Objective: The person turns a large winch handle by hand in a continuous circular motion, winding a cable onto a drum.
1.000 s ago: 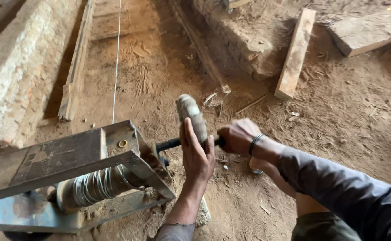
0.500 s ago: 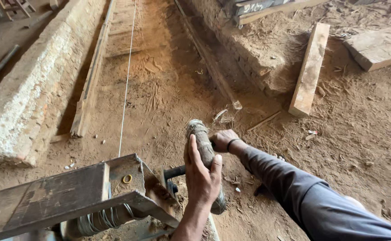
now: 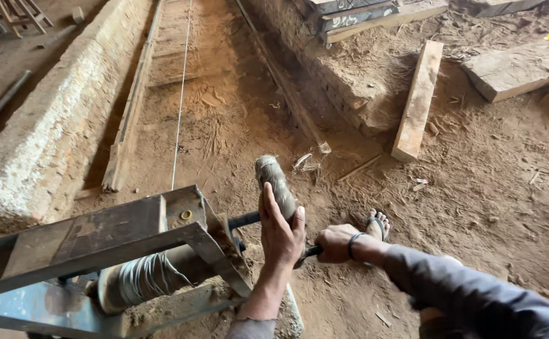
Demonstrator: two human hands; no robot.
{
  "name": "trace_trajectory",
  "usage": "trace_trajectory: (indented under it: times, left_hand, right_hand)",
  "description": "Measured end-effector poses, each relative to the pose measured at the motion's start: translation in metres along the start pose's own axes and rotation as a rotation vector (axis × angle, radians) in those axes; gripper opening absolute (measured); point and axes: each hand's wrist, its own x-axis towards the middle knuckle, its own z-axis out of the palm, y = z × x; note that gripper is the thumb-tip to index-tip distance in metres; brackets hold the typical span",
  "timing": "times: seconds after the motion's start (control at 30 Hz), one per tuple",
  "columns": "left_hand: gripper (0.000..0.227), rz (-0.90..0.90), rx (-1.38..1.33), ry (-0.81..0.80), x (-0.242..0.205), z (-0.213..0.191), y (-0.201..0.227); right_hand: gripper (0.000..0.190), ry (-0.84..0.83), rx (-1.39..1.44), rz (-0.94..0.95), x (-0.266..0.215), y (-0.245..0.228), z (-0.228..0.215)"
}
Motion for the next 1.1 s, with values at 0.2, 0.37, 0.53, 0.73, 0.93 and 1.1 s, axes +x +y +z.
trace_trajectory:
  times: [0.2, 0.37, 0.53, 0.73, 0.93, 1.1]
  left_hand:
    - [0.070, -0.009, -0.052, 0.035, 0.020, 0.008, -0.008]
    - [0.033, -0.490, 0.068, -0.134, 0.099, 0.023, -0.038]
    - [0.040, -0.236, 0.057, 0.088, 0.162, 0.030, -0.071]
    - [0.083, -0.414, 0.043, -0.354, 0.053, -0.021, 0.002]
    - [0.103, -0.502, 0.215, -0.395, -0.016, -0.030, 0.074]
    - [0.097, -0.083, 0.266, -0.137, -0.047, -0.010, 0.055]
  right_hand:
    - [0.021, 0.082, -0.116, 0.031, -0.010, -0.016, -0.034]
    - [0.011, 0.871, -0.158, -0.150, 0.016, -0.016, -0.042]
    - [0.014, 1.137, -0.271, -0.388, 0.120, 0.014, -0.121]
    - [0.016, 0.649, -0.152, -0.126, 0.262, 0.064, -0.072]
    - [0.028, 0.390, -0.061, -0.024, 0.264, 0.072, -0.012]
    - [0.033, 0.229, -0.031, 0.032, 0.160, 0.028, 0.023]
